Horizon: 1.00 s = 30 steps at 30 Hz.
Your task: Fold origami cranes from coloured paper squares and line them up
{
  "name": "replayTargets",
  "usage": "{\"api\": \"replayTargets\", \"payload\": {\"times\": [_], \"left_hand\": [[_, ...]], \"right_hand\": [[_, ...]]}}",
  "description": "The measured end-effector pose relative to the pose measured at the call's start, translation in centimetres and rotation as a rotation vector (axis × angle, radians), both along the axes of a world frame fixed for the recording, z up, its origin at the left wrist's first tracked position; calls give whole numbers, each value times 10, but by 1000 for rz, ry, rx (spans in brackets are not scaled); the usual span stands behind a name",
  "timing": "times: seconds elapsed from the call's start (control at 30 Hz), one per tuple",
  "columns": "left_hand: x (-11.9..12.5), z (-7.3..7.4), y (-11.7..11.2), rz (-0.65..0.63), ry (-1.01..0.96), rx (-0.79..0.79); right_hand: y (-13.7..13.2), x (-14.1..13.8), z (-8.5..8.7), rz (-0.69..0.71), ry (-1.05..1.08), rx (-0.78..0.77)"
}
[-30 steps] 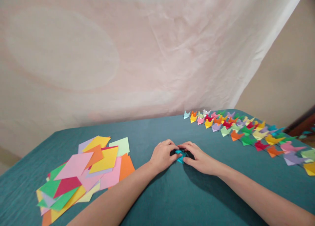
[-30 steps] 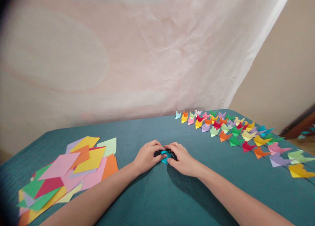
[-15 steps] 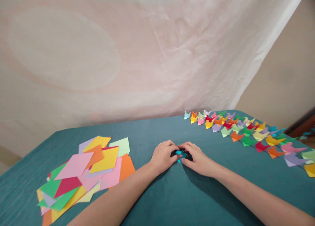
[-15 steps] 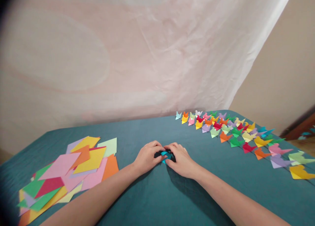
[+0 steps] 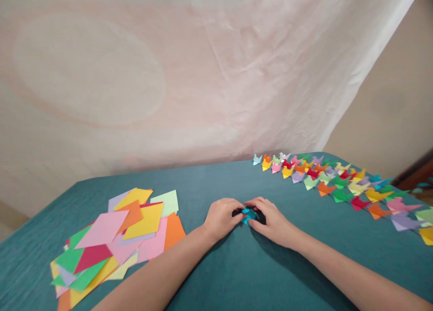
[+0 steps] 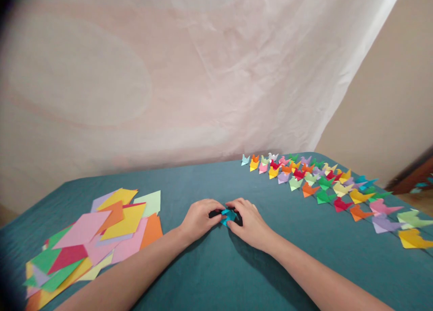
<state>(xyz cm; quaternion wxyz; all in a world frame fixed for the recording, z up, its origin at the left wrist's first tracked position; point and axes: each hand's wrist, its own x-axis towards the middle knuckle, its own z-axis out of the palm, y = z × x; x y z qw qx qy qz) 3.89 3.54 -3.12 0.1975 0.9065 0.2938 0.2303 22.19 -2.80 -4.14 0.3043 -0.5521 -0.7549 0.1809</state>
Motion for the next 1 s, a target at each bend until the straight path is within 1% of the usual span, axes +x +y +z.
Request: {"api": "replayTargets", "payload": {"times": [0.1, 0.27, 0.43, 0.57, 0.67, 0.8, 1.0], "left_hand": [[0, 1, -2, 8, 19, 21], [1, 2, -3, 30, 35, 21], [-1, 1, -3, 38, 8, -9], [-5, 0, -3, 33, -22, -79], [-8, 0, -2, 27, -54, -127], [-9, 0, -2, 11, -85, -181], [-9, -2, -2, 32, -93, -199]], "right_hand": [[-1, -1, -1, -9, -1, 18], [-4, -6, 0, -91, 27, 55], [-8, -6, 3, -9, 9, 110], [-8, -5, -1, -2, -11, 127], [-8, -5, -2, -4, -15, 109], [-8, -7, 1, -18, -4, 47], [-5, -8, 3, -35, 23, -31]]}}
